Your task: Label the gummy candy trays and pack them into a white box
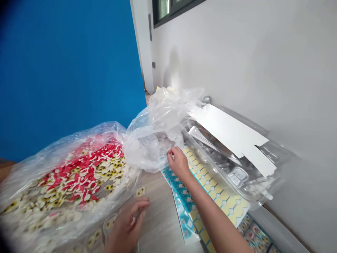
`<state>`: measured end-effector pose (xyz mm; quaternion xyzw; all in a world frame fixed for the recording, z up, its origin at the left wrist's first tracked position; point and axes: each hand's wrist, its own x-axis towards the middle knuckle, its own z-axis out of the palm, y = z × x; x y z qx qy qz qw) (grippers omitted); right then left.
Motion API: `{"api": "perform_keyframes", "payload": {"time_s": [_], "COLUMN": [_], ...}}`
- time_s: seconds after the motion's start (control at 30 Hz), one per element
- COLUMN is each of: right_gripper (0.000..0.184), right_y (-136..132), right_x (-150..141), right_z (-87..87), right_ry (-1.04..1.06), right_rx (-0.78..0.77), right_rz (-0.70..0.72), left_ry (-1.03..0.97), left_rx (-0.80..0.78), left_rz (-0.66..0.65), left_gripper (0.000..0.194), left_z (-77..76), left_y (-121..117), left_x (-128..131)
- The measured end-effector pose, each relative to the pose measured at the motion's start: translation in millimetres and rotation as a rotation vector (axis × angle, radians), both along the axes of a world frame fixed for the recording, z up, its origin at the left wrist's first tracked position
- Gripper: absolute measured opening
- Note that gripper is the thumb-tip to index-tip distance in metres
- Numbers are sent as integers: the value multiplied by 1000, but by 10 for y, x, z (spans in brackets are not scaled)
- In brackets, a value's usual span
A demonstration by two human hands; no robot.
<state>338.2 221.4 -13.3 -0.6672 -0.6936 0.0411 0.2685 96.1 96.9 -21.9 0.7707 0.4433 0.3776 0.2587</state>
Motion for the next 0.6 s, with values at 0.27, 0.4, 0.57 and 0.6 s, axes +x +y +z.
{"api": "perform_keyframes", "payload": {"time_s": [0.27,0.4,0.57,0.6], "right_gripper": [7,16,38,39], "right_y": [-306,-694,-1118,-1129], "right_x": [-285,95,1129,1297], "right_z": [216,705,1000,982], "right_ry": [-58,-126,-316,-310], "right_rx": [-8,74,-322,-372], "right_rz": [25,-76,-396,-375], "left_ry": [-451,-451,-448,-447], "left_rx": [-673,-719,-792,-802], "left_rz": [87,90,113,99], "left_gripper": [41,48,57,59], "left_z": [285,501,383,347], "left_y": [333,339,197,160], "left_x": [423,401,293,301]}}
